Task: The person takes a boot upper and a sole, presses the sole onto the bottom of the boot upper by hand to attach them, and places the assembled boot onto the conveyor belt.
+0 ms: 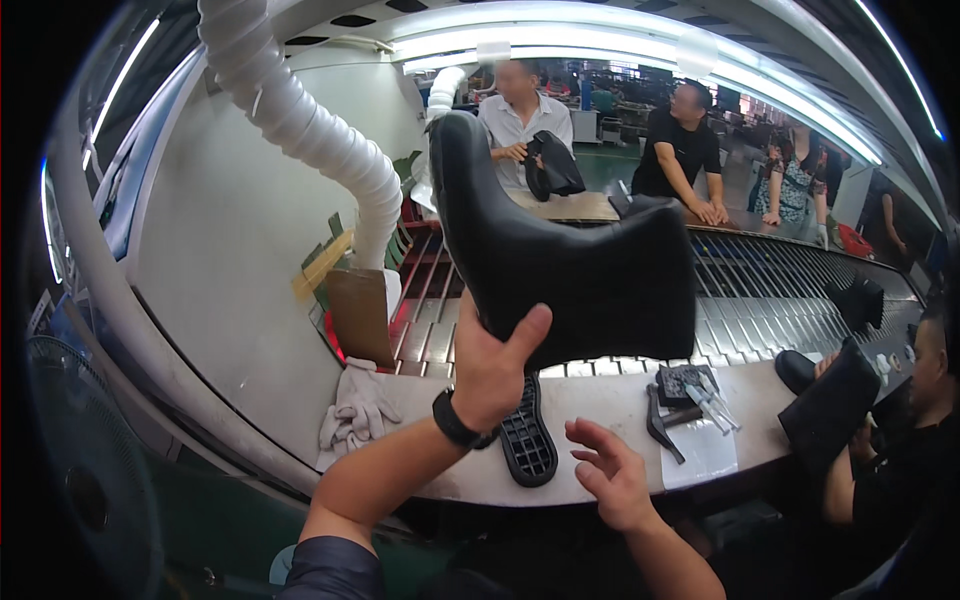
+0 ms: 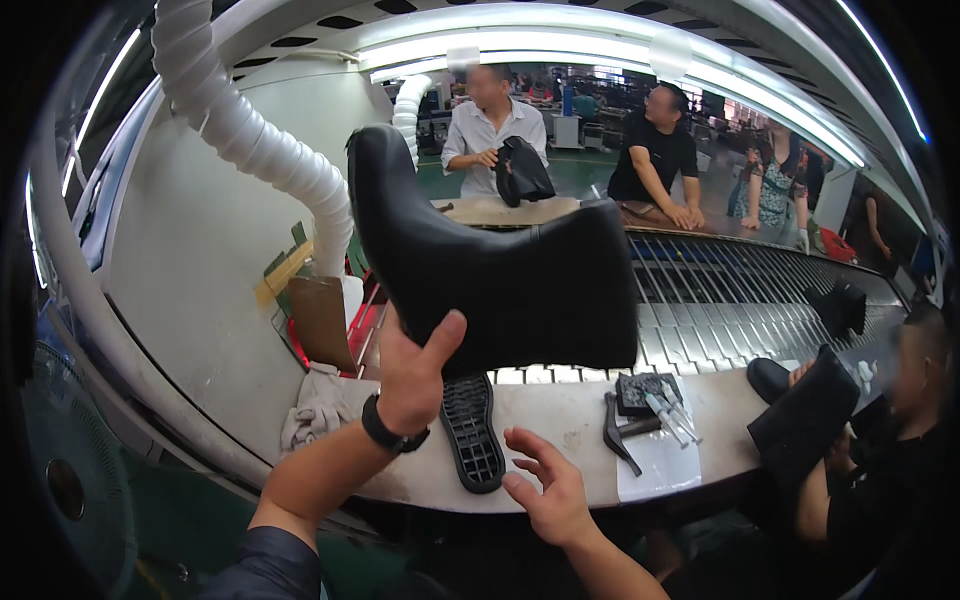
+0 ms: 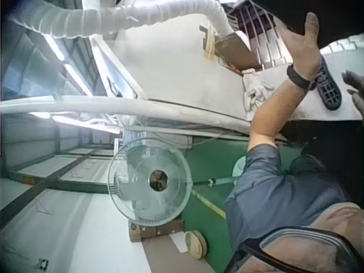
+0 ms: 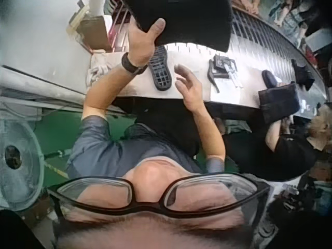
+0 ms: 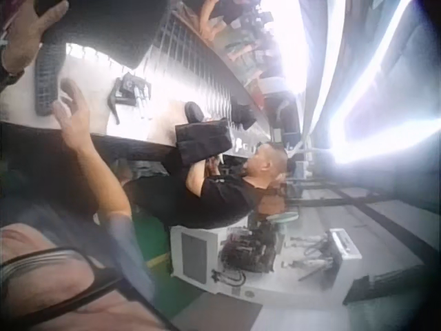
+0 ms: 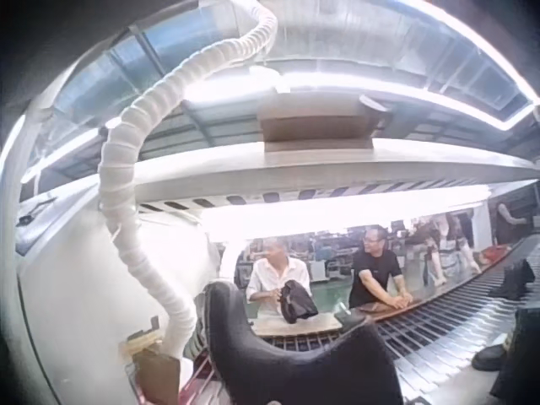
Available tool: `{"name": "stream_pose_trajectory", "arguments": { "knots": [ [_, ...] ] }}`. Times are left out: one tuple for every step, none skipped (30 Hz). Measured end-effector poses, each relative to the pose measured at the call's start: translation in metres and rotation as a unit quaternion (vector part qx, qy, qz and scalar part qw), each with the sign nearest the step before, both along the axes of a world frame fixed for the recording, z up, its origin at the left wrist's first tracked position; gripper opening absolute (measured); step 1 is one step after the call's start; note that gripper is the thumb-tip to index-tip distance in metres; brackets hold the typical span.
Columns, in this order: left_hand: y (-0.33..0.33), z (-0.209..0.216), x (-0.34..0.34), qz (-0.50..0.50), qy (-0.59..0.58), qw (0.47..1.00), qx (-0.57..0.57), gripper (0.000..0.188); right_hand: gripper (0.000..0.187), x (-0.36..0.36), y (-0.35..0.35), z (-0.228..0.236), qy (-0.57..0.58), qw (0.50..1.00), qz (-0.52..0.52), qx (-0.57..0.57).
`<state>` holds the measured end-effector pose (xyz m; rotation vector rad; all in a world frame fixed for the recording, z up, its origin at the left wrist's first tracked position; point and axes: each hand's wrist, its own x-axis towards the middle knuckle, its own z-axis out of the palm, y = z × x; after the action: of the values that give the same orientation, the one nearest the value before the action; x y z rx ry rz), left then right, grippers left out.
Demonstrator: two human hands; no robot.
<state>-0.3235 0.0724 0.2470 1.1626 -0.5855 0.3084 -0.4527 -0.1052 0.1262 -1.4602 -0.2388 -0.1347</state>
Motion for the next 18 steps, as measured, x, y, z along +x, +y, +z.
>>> {"name": "stream_pose_trajectory", "arguments": {
  "knots": [
    [-0.001,-0.006,-0.033,-0.048,0.038,0.998,-0.021,0.057,0.080,-0.015,-0.004,0.002,0.003,0.999,0.017,0.045],
    [0.000,-0.019,-0.059,-0.080,0.059,0.995,-0.017,0.058,0.093,-0.029,-0.003,-0.002,-0.033,0.995,0.019,0.094],
    [0.000,-0.032,-0.085,-0.113,0.083,0.990,-0.011,0.059,0.098,-0.046,-0.009,-0.016,-0.060,0.991,0.032,0.118],
    [0.002,-0.042,-0.111,-0.160,0.090,0.983,-0.019,0.062,0.098,-0.062,-0.011,-0.015,-0.050,0.992,0.020,0.113],
    [0.005,-0.058,-0.128,-0.176,0.073,0.981,0.023,0.069,0.095,-0.077,-0.013,-0.013,-0.111,0.993,0.007,0.035],
    [0.003,-0.073,-0.145,-0.195,0.072,0.978,0.029,0.072,0.093,-0.093,-0.014,-0.013,-0.166,0.985,-0.004,-0.045],
    [0.002,-0.085,-0.156,-0.221,0.070,0.972,0.038,0.076,0.093,-0.109,-0.004,-0.019,-0.148,0.988,-0.021,-0.049],
    [0.008,-0.099,-0.152,-0.233,0.057,0.965,0.108,0.083,0.091,-0.121,0.013,-0.024,-0.120,0.988,-0.050,0.079],
    [0.018,-0.114,-0.142,-0.243,0.043,0.953,0.174,0.091,0.089,-0.135,0.019,-0.031,-0.093,0.971,-0.080,0.203],
    [0.027,-0.120,-0.124,-0.284,0.029,0.936,0.206,0.108,0.089,-0.150,0.014,-0.037,-0.078,0.973,-0.096,0.196],
    [0.028,-0.127,-0.121,-0.301,0.181,0.931,0.099,0.117,0.090,-0.162,0.010,-0.049,-0.058,0.979,-0.125,0.149],
    [0.032,-0.126,-0.112,-0.289,0.174,0.939,0.067,0.116,0.090,-0.176,0.008,-0.063,-0.037,0.981,-0.158,0.102],
    [0.031,-0.123,-0.102,-0.275,0.168,0.946,0.036,0.116,0.091,-0.190,0.006,-0.078,-0.015,0.981,-0.188,0.056],
    [0.024,-0.118,-0.103,-0.295,0.190,0.936,0.029,0.114,0.092,-0.202,0.006,-0.091,0.007,0.979,-0.204,0.012],
    [0.010,-0.113,-0.105,-0.317,0.211,0.925,0.020,0.112,0.093,-0.212,0.006,-0.099,0.028,0.974,-0.220,-0.034],
    [-0.001,-0.110,-0.108,-0.277,0.176,0.942,0.074,0.107,0.094,-0.221,0.006,-0.106,0.048,0.968,-0.234,-0.080],
    [-0.006,-0.127,-0.102,-0.191,0.181,0.953,0.153,0.099,0.095,-0.210,0.010,-0.078,0.041,0.963,-0.207,-0.169],
    [-0.016,-0.130,-0.102,-0.220,0.220,0.946,0.093,0.097,0.094,-0.203,0.011,-0.055,0.044,0.959,-0.205,-0.191]
  ]
}}
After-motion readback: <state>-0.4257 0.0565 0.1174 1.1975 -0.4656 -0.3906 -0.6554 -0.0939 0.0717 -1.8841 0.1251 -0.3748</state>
